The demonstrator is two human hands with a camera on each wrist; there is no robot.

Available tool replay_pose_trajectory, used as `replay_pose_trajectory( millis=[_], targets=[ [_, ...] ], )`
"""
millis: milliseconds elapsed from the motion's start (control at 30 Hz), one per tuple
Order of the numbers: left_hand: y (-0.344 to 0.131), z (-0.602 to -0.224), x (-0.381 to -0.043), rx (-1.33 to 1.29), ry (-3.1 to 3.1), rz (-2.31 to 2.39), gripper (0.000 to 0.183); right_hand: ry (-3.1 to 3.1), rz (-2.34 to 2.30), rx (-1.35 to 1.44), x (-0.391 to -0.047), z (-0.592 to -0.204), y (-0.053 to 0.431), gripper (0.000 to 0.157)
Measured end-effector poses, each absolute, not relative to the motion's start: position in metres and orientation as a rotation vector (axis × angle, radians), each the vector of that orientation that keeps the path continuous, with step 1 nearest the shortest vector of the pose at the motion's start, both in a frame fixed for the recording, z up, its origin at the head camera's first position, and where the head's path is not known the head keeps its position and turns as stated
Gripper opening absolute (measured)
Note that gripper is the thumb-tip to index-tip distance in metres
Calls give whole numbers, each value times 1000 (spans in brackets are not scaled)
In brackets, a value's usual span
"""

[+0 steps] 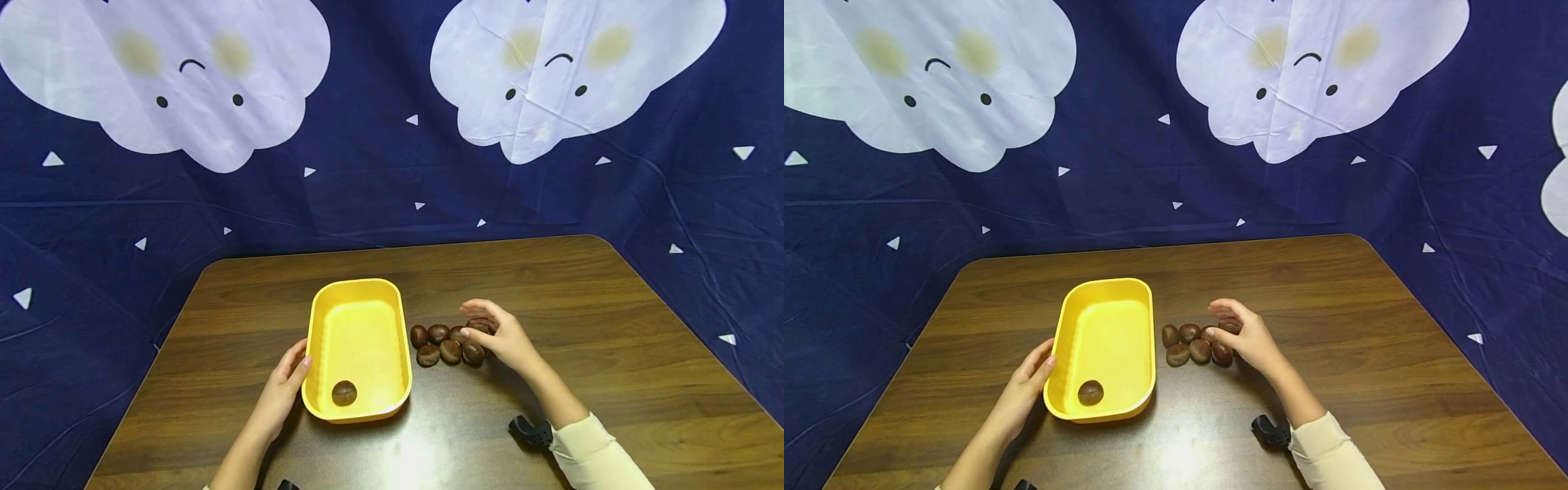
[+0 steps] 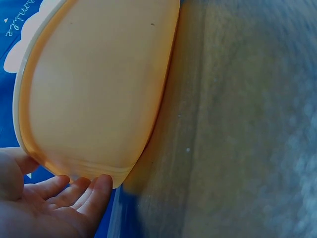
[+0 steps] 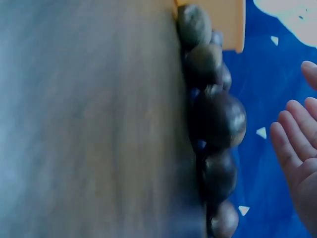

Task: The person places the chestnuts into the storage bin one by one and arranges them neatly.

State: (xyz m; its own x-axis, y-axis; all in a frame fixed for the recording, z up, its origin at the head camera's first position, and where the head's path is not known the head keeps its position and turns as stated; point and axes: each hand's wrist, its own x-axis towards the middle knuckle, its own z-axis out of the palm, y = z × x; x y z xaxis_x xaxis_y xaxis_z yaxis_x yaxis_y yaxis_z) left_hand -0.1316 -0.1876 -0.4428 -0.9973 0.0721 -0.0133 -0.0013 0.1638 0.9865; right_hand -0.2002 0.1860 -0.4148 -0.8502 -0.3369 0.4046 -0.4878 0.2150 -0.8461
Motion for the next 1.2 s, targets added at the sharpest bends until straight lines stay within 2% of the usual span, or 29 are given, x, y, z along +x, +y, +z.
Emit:
replay_pose_trajectory(
  millis=[233,600,900,1200],
  targets=[
    [-188,-444,-132,71,2350,1998,48,-2392,1703,697,-195,-424,206,39],
    [-188,-444,-132,66,2346,2005,47,-2471,1528,691,-189,-441,221,34],
    [-187,-443,-132,60,2323,2012,48,-2585,1457,646,-202,-474,238,33],
    [-187,-444,-132,66,2341,2005,49,-2654,1245,647,-204,-479,238,37]
  ],
)
